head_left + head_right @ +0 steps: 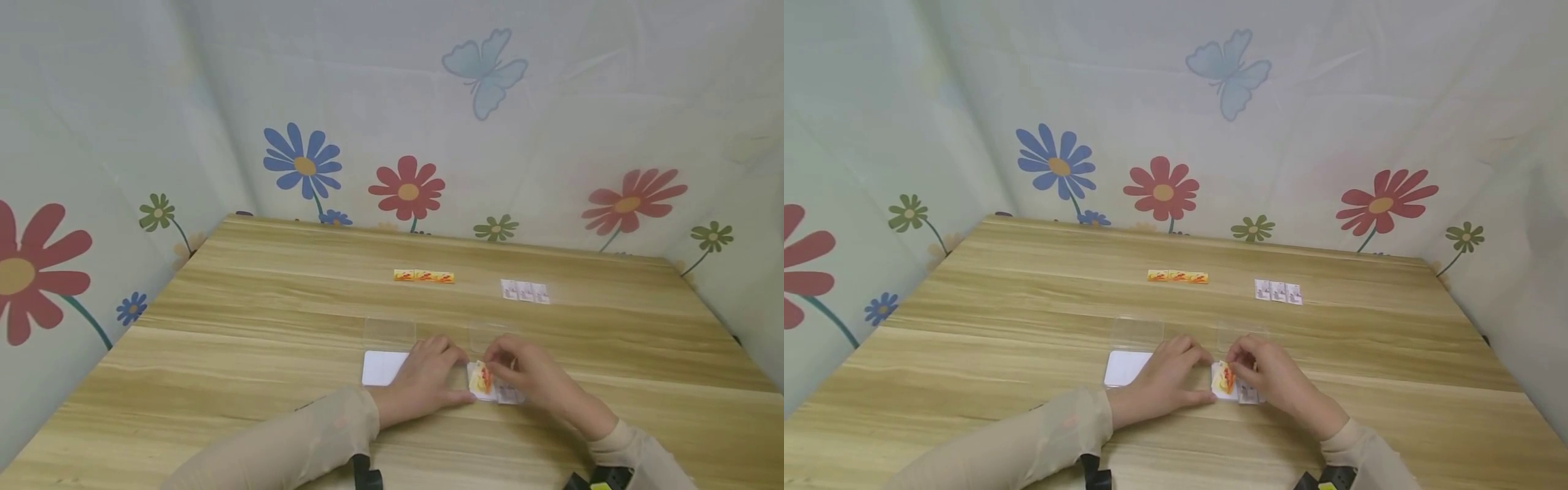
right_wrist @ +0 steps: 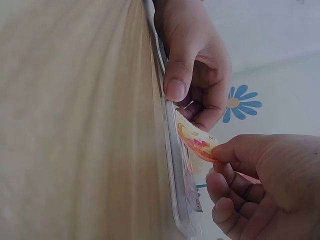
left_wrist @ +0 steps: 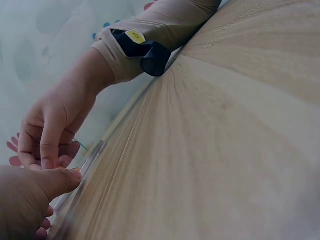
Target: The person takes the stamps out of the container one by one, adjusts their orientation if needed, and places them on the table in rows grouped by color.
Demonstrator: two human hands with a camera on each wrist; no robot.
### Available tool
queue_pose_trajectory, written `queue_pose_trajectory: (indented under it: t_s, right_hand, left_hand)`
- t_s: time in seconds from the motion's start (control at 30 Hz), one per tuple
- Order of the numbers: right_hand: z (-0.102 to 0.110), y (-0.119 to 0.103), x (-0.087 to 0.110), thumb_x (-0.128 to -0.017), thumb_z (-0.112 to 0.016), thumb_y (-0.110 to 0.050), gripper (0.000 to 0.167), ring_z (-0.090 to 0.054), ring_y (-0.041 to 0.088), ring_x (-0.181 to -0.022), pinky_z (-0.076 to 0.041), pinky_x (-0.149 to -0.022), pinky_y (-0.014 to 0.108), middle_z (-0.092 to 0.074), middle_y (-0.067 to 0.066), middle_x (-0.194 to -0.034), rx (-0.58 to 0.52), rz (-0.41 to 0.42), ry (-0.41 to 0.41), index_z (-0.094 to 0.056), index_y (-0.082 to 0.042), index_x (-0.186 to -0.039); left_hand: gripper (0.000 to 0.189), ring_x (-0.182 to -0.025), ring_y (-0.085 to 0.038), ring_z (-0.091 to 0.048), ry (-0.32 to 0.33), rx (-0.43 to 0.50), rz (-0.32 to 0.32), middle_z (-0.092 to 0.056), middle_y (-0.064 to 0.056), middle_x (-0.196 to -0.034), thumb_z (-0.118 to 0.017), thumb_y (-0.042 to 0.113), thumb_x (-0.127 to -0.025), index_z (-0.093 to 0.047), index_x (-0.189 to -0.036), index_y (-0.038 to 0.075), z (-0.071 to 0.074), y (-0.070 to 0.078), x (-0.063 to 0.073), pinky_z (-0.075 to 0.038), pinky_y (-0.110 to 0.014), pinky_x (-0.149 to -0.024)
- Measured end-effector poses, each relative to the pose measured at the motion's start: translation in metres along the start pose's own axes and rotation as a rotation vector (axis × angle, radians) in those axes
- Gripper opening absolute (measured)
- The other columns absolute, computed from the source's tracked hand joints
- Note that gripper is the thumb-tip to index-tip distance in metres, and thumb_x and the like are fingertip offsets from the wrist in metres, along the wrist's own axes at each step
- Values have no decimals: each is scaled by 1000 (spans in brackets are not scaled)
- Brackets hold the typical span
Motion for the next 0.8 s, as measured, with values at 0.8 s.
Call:
queue_pose_trajectory:
  t_s: [0.8]
  right_hand:
    - [21,2,0,-92,-60,-10,5,-53,0,-77,-45,-66,21,-64,1,-87,-118,-100,5,-62,-5,-94]
  left_hand:
    - [54,-107,-13,-52,-9,-14,5,-58,3,-111,-71,54,-77,-65,-117,19,1,1,0,-43,-29,-96]
Point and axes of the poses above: each hand's wrist, its own x-axis away from the middle knuckle, its own z-axis out of the back of the hand, y = z × x, the point moved 4 cm from there along -x, towards the middle knuckle
